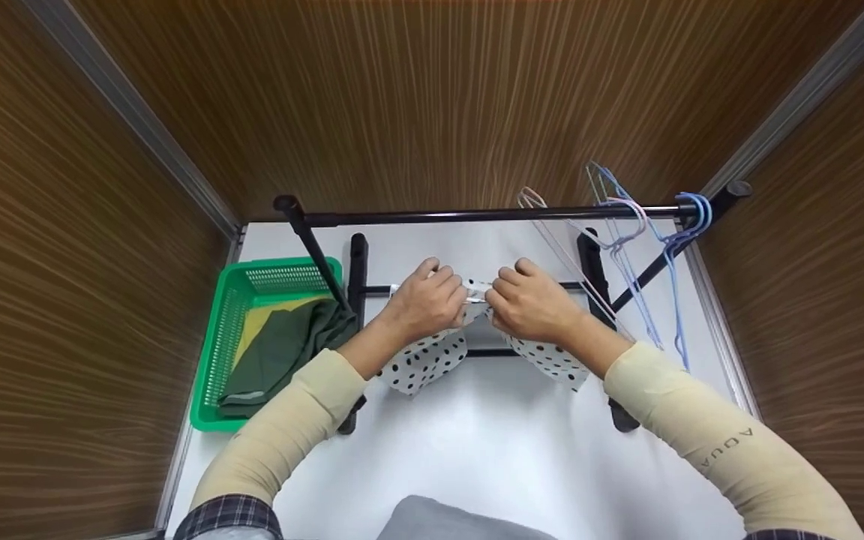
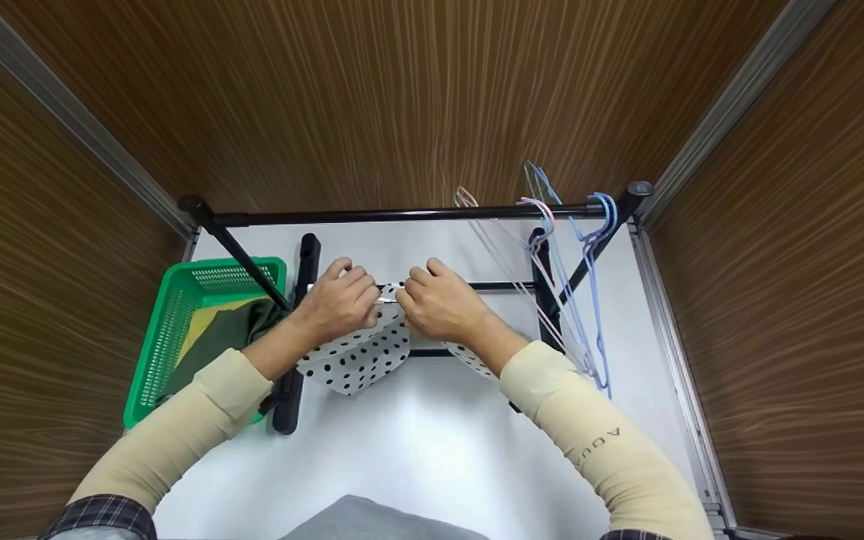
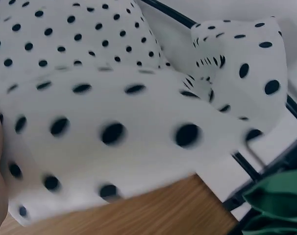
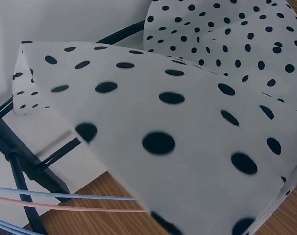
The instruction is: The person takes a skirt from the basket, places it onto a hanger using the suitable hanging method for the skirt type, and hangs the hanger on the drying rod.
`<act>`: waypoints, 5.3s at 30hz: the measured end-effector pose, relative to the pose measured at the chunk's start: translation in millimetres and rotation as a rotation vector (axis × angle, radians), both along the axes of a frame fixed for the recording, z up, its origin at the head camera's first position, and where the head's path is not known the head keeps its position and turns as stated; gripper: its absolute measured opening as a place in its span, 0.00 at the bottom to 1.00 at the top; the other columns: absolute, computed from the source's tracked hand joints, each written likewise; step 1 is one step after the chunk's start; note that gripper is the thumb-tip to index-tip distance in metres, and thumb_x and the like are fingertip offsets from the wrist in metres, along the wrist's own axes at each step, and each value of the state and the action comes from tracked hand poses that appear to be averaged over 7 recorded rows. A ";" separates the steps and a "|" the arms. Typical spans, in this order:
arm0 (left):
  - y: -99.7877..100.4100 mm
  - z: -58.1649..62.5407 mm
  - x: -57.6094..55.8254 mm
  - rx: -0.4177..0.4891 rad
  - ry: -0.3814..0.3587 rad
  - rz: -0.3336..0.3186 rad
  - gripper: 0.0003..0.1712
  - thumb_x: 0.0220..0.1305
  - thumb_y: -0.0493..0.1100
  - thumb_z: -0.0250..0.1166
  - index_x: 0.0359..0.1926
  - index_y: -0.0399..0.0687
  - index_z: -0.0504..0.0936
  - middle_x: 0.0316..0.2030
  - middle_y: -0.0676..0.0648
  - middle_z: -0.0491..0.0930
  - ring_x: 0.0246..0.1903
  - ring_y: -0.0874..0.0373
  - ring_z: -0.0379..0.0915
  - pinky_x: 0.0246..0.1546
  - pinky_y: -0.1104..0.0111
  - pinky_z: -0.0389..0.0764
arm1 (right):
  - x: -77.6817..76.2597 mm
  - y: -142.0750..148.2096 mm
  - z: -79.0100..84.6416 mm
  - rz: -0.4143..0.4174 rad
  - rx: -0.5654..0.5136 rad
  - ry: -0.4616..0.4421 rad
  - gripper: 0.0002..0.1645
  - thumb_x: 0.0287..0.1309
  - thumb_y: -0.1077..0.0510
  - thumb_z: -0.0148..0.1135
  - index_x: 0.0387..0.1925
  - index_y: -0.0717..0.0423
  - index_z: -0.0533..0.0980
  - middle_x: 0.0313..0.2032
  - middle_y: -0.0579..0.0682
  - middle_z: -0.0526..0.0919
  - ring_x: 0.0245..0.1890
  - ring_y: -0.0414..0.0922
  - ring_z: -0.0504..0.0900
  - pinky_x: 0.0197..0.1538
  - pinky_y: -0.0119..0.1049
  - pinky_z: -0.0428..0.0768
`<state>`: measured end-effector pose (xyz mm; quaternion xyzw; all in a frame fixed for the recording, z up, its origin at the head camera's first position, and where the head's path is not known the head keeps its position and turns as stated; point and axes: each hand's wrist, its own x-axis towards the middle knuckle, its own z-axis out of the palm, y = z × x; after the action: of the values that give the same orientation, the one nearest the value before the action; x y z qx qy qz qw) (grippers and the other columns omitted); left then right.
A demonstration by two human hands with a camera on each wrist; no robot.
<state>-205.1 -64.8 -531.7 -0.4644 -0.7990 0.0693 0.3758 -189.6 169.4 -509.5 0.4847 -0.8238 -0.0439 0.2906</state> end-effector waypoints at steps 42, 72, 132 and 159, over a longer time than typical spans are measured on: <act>18.5 -4.1 -6.4 0.227 -0.051 -0.124 0.04 0.57 0.40 0.58 0.27 0.45 0.74 0.27 0.49 0.77 0.29 0.54 0.73 0.40 0.62 0.76 | -5.0 -6.2 10.4 0.082 -0.103 0.066 0.15 0.53 0.55 0.54 0.16 0.55 0.66 0.15 0.51 0.73 0.20 0.51 0.71 0.35 0.45 0.70; 34.7 -14.8 -6.0 0.242 -0.053 -0.053 0.08 0.60 0.41 0.58 0.25 0.45 0.72 0.24 0.48 0.73 0.26 0.53 0.70 0.44 0.58 0.75 | 0.6 2.4 33.6 -0.029 0.031 0.033 0.14 0.54 0.54 0.53 0.16 0.54 0.68 0.15 0.49 0.72 0.19 0.50 0.69 0.33 0.46 0.68; 26.5 -26.3 4.1 0.126 -0.096 0.071 0.06 0.65 0.46 0.56 0.32 0.50 0.76 0.28 0.52 0.77 0.30 0.55 0.73 0.48 0.56 0.69 | 27.3 3.9 18.1 -0.238 0.221 -0.012 0.13 0.55 0.60 0.55 0.16 0.52 0.70 0.13 0.47 0.71 0.15 0.46 0.70 0.30 0.44 0.70; 16.8 -22.5 -4.4 0.113 -0.157 0.110 0.09 0.65 0.49 0.60 0.34 0.49 0.76 0.31 0.51 0.80 0.34 0.54 0.75 0.50 0.55 0.68 | 18.0 26.1 19.9 -0.128 0.105 0.010 0.14 0.59 0.59 0.52 0.18 0.55 0.68 0.14 0.48 0.71 0.15 0.47 0.69 0.28 0.44 0.68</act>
<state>-209.6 -48.0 -554.2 -0.4017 -0.8529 0.0081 0.3335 -171.5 195.5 -489.6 0.4455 -0.8482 -0.1079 0.2655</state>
